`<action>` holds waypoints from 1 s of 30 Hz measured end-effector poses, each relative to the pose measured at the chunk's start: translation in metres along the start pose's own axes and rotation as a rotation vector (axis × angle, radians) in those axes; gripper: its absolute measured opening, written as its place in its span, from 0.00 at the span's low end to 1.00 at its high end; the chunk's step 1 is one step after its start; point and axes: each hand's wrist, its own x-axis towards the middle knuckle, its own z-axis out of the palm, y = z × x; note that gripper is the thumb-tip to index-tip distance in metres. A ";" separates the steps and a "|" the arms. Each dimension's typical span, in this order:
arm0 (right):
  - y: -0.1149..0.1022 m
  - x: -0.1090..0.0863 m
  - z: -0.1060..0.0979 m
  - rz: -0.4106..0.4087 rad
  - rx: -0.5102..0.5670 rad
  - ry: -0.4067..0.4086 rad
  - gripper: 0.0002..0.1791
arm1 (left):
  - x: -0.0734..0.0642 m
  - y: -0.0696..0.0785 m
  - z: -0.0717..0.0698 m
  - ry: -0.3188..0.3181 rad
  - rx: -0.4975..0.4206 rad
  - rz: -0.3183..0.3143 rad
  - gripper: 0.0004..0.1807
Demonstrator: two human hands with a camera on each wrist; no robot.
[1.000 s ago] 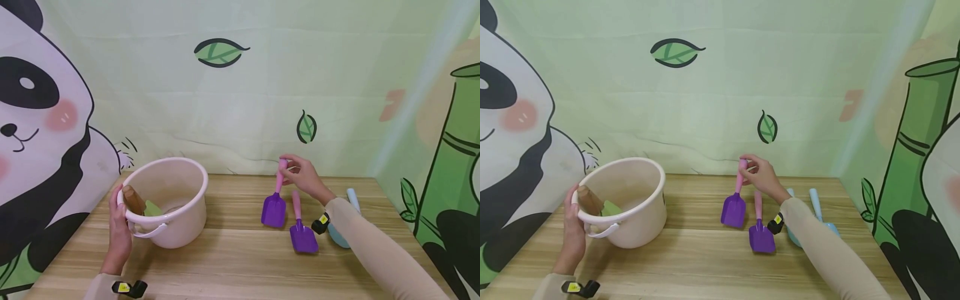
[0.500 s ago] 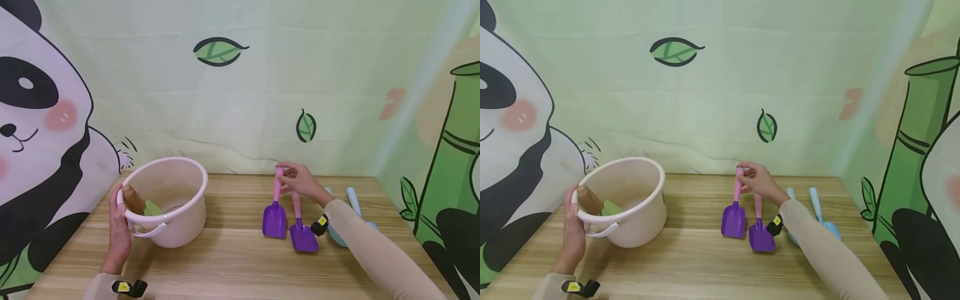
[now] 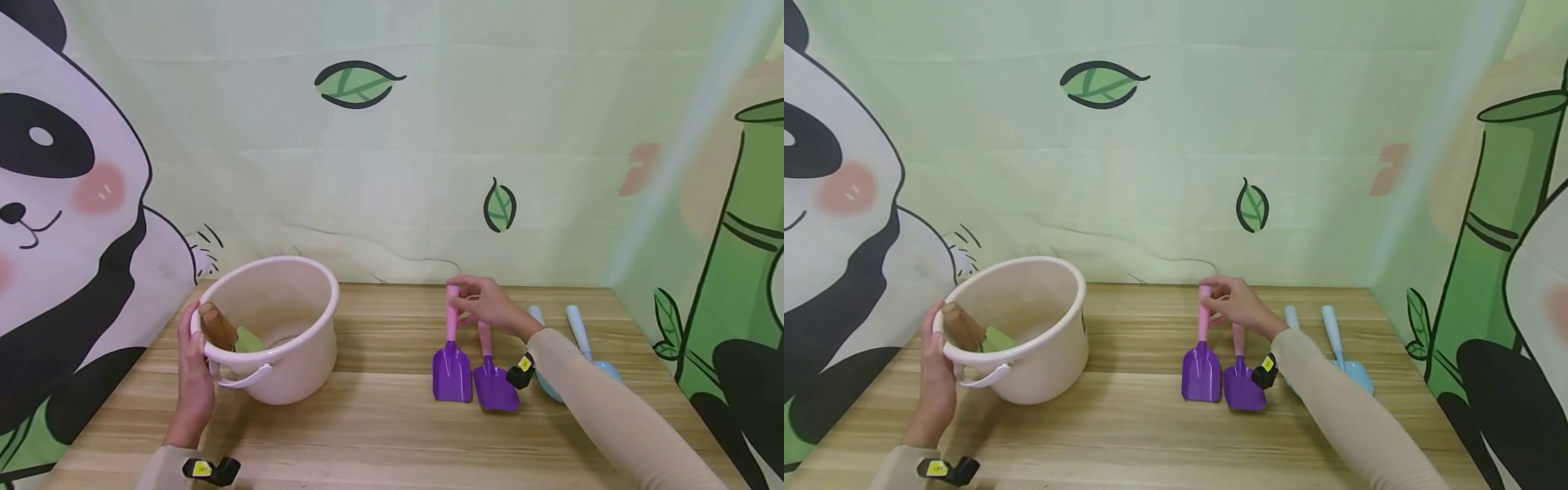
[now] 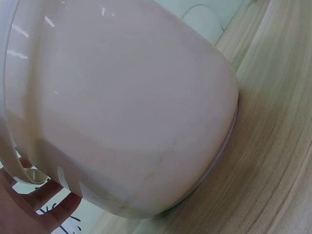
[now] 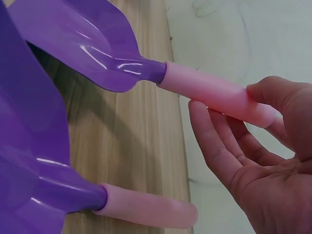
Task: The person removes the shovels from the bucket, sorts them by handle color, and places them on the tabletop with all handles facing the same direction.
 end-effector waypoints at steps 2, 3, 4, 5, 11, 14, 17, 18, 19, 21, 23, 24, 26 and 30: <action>0.001 0.000 0.000 0.007 -0.014 -0.011 0.25 | 0.000 0.000 0.000 0.002 -0.006 -0.001 0.29; 0.002 0.000 0.000 0.015 -0.017 -0.012 0.25 | 0.000 0.001 0.000 0.003 -0.010 0.001 0.30; 0.002 0.000 0.000 0.020 -0.022 -0.015 0.25 | 0.000 0.001 0.000 0.003 -0.010 0.002 0.30; 0.003 -0.001 0.001 0.026 -0.024 -0.017 0.25 | 0.000 0.001 0.000 0.003 -0.008 0.001 0.30; 0.006 0.000 0.002 0.043 -0.041 -0.047 0.24 | 0.001 -0.001 0.000 0.012 -0.046 0.012 0.30; 0.009 0.001 0.003 0.041 -0.038 -0.059 0.24 | 0.002 -0.001 0.000 0.010 -0.056 0.011 0.29; 0.012 0.003 0.003 0.041 -0.042 -0.061 0.25 | 0.002 -0.001 -0.001 0.007 -0.063 0.014 0.29; 0.012 0.003 0.003 0.045 -0.045 -0.059 0.26 | 0.001 -0.001 -0.001 0.006 -0.064 0.015 0.30; 0.012 0.003 0.003 0.051 -0.049 -0.057 0.26 | 0.001 -0.001 -0.001 0.006 -0.064 0.015 0.30; 0.014 0.003 0.004 0.063 -0.054 -0.054 0.27 | 0.001 -0.001 -0.001 0.007 -0.068 0.019 0.30; 0.015 0.003 0.006 0.078 -0.054 -0.047 0.27 | 0.001 -0.001 -0.001 0.008 -0.067 0.019 0.30; 0.015 0.003 0.006 0.084 -0.051 -0.043 0.26 | 0.001 -0.001 -0.001 0.008 -0.068 0.017 0.30; 0.016 0.003 0.008 0.086 -0.050 -0.042 0.26 | 0.001 -0.001 -0.001 0.006 -0.066 0.013 0.30; 0.019 0.004 0.009 0.090 -0.053 -0.045 0.28 | 0.001 -0.001 -0.001 0.008 -0.061 0.006 0.30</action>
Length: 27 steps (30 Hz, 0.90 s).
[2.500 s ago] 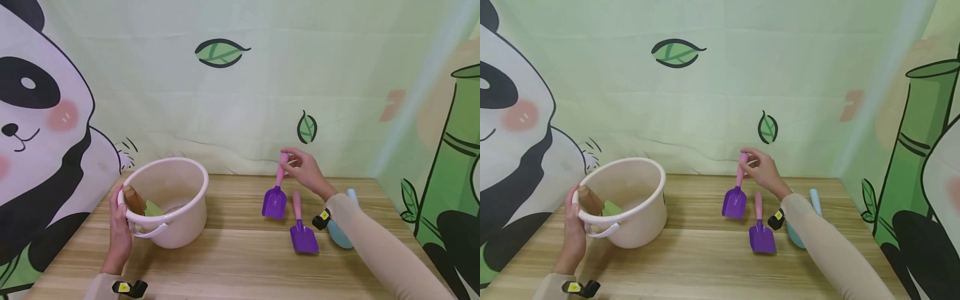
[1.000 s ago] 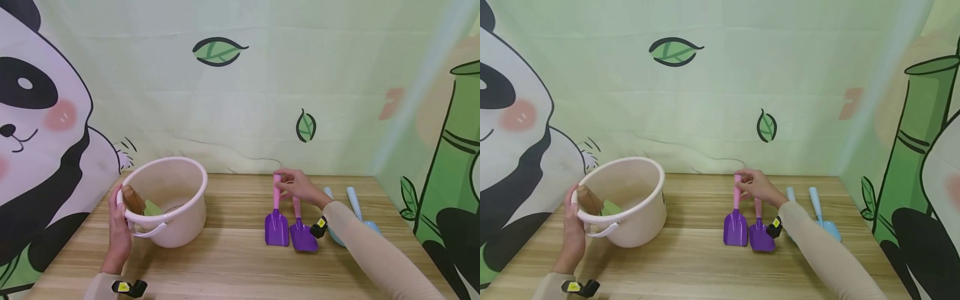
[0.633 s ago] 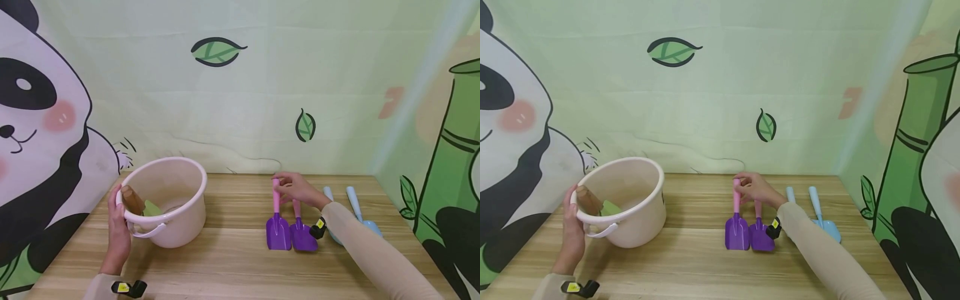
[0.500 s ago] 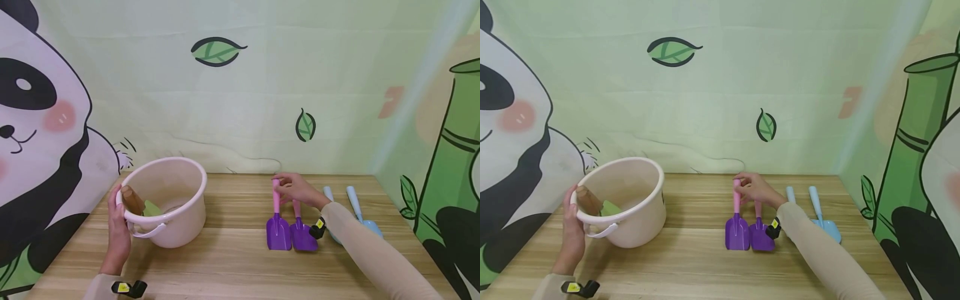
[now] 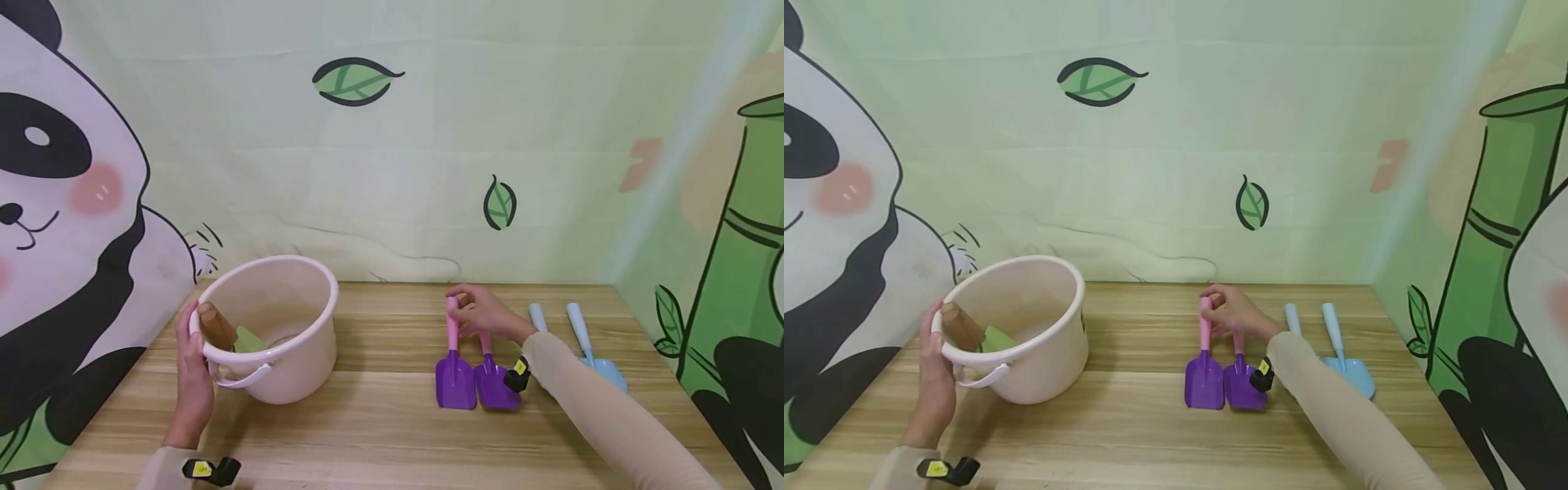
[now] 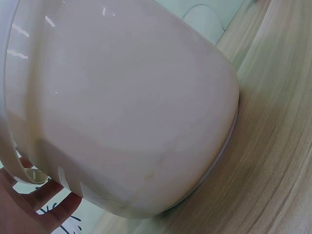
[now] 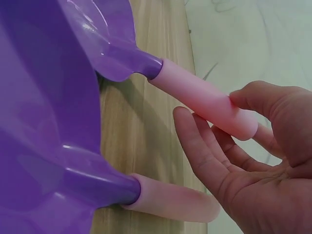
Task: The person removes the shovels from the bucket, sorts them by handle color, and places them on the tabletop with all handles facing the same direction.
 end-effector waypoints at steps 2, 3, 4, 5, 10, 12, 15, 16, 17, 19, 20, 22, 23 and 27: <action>0.001 0.001 0.000 0.007 0.001 -0.006 0.29 | 0.000 0.000 0.000 0.002 0.001 -0.001 0.30; 0.002 0.001 0.000 0.010 0.000 -0.011 0.30 | 0.000 0.000 0.000 0.004 -0.002 0.001 0.30; 0.002 0.001 0.001 0.015 0.000 -0.015 0.30 | 0.000 0.000 0.000 0.005 -0.003 0.001 0.30; 0.002 0.001 0.001 0.018 0.000 -0.019 0.30 | 0.000 0.000 0.000 0.005 -0.003 0.001 0.30; 0.001 0.000 0.001 0.018 0.000 -0.030 0.31 | 0.000 0.000 0.000 0.003 0.008 -0.003 0.30; 0.001 0.000 0.002 0.017 -0.003 -0.031 0.31 | 0.000 0.000 0.000 0.001 0.015 -0.005 0.30; 0.000 0.000 0.003 0.021 -0.012 -0.031 0.31 | 0.000 0.000 0.000 -0.002 0.016 -0.006 0.30; 0.000 0.000 0.003 0.024 -0.015 -0.031 0.32 | 0.000 0.000 0.001 -0.002 0.014 -0.005 0.30; 0.000 0.000 0.004 0.024 -0.018 -0.032 0.32 | 0.000 0.001 0.001 -0.001 0.015 -0.006 0.30; -0.001 -0.001 0.005 0.027 -0.025 -0.035 0.33 | 0.000 0.001 0.001 0.001 0.009 -0.006 0.30; -0.001 -0.001 0.005 0.028 -0.029 -0.036 0.34 | 0.000 0.001 0.001 0.003 0.008 -0.008 0.30; -0.001 -0.001 0.006 0.031 -0.041 -0.043 0.34 | 0.000 0.001 0.001 0.004 0.011 -0.011 0.30; -0.002 -0.001 0.007 0.032 -0.049 -0.047 0.35 | 0.000 0.002 0.001 0.005 0.016 -0.015 0.30; -0.002 -0.002 0.009 0.055 -0.073 -0.058 0.35 | 0.000 0.002 0.001 0.001 0.035 -0.027 0.30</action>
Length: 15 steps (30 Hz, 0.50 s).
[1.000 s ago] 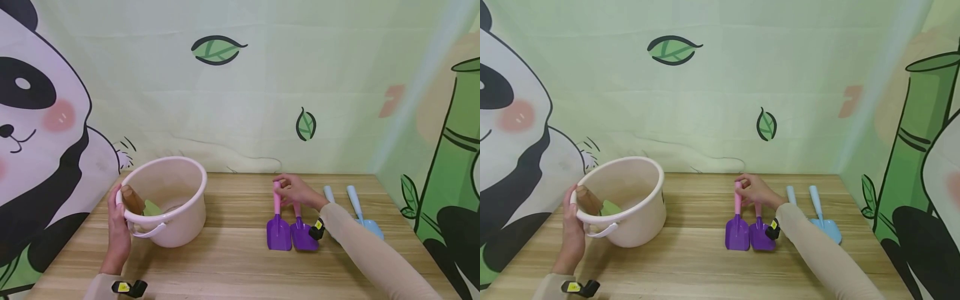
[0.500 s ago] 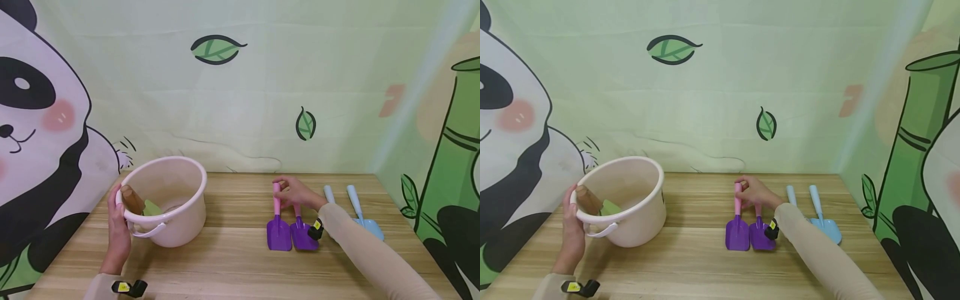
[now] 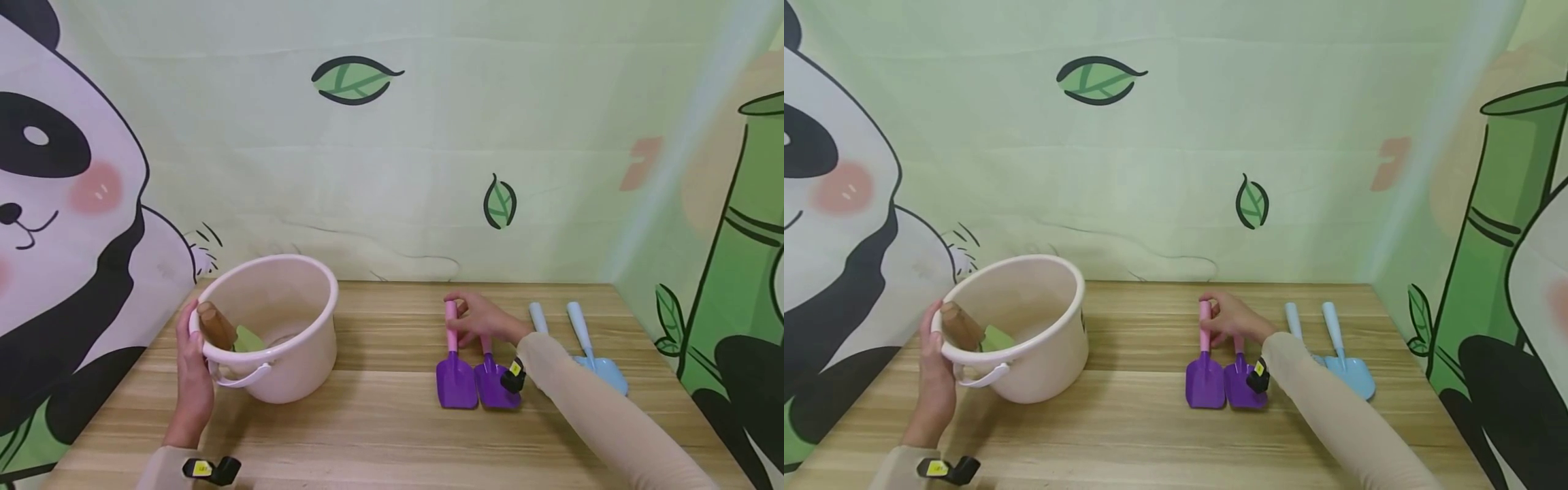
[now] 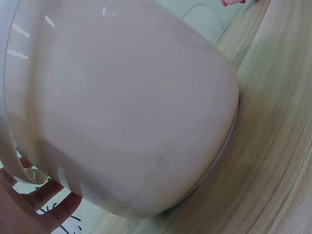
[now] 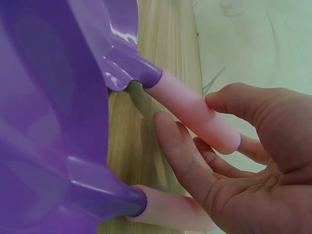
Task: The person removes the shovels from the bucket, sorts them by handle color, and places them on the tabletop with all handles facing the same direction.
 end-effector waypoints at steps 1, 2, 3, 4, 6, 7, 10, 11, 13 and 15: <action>0.000 0.000 0.001 0.003 -0.003 -0.004 0.35 | 0.000 0.000 0.000 -0.001 0.003 -0.002 0.30; 0.000 0.000 0.001 0.010 -0.005 -0.006 0.35 | 0.000 0.000 0.000 -0.001 0.007 -0.005 0.30; -0.001 0.000 0.002 0.018 -0.005 -0.009 0.35 | 0.000 0.000 0.000 -0.002 0.007 -0.006 0.30; -0.001 0.000 0.002 0.026 -0.003 -0.013 0.35 | 0.000 0.000 0.000 -0.002 0.007 -0.005 0.30; -0.001 0.000 0.002 0.037 -0.006 -0.022 0.35 | 0.000 0.000 0.000 -0.001 0.003 -0.003 0.30; 0.000 0.000 0.003 0.040 -0.008 -0.028 0.35 | 0.000 0.000 0.000 -0.001 0.002 -0.002 0.30; 0.000 -0.001 0.003 0.045 -0.027 -0.048 0.35 | 0.000 0.000 0.000 -0.001 0.001 0.001 0.30; 0.001 -0.001 0.003 0.044 -0.035 -0.052 0.35 | 0.000 0.000 0.000 -0.001 0.001 0.002 0.29; 0.001 -0.001 0.003 0.045 -0.040 -0.060 0.35 | 0.000 -0.001 -0.001 -0.002 -0.001 0.003 0.29; 0.001 -0.001 0.003 0.049 -0.035 -0.064 0.36 | 0.000 -0.001 -0.001 -0.001 -0.006 0.006 0.29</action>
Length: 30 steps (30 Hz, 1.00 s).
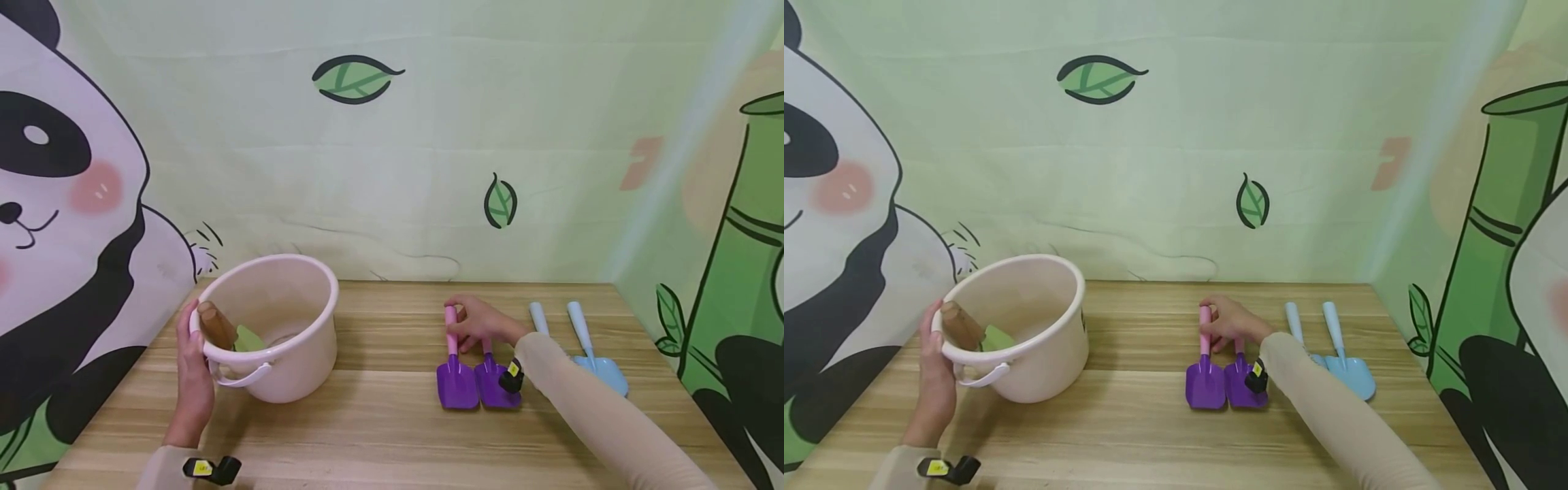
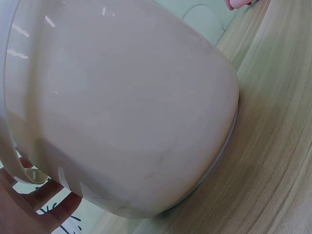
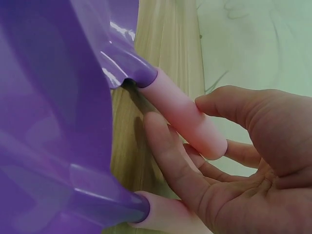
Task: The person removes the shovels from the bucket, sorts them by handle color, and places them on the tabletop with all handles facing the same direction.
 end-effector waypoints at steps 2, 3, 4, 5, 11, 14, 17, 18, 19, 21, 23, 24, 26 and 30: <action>0.000 0.000 0.000 0.005 0.005 -0.002 0.36 | 0.000 0.000 0.000 0.001 -0.002 0.003 0.30; 0.000 0.000 0.000 0.005 0.008 -0.004 0.36 | 0.000 0.000 0.000 0.001 -0.003 0.004 0.30; 0.000 -0.001 0.000 0.006 0.011 -0.005 0.36 | 0.001 0.000 0.000 0.002 -0.004 0.006 0.30; 0.000 -0.001 0.000 0.006 0.014 -0.007 0.37 | 0.001 0.000 0.000 0.003 -0.002 0.008 0.30; 0.001 -0.001 -0.001 0.011 0.019 -0.012 0.39 | 0.001 0.000 0.000 0.000 0.000 0.007 0.30; 0.001 -0.001 -0.001 0.022 0.008 -0.008 0.39 | 0.000 0.000 0.000 -0.003 0.004 0.003 0.30; 0.000 -0.002 -0.001 0.031 0.003 -0.005 0.39 | 0.000 0.000 0.000 -0.004 0.003 -0.001 0.30; -0.001 -0.002 -0.001 0.030 0.001 -0.006 0.39 | 0.000 0.000 0.000 -0.004 0.003 -0.003 0.30; -0.001 -0.002 -0.001 0.030 0.000 -0.006 0.39 | 0.000 0.000 0.000 -0.004 0.002 -0.004 0.30; -0.002 -0.002 -0.001 0.029 0.001 -0.008 0.39 | 0.000 0.000 0.000 -0.005 0.003 -0.007 0.30; -0.002 -0.002 -0.001 0.028 0.002 -0.009 0.39 | -0.001 0.001 0.000 -0.006 0.002 -0.006 0.30; -0.002 -0.002 -0.001 0.028 0.002 -0.008 0.39 | -0.001 0.001 0.000 -0.006 -0.001 -0.005 0.30; -0.002 -0.003 -0.001 0.030 0.002 -0.009 0.39 | -0.001 0.001 0.000 -0.007 0.006 -0.006 0.30; -0.003 -0.003 -0.001 0.032 0.002 -0.008 0.39 | 0.000 0.001 0.000 -0.006 0.016 -0.003 0.30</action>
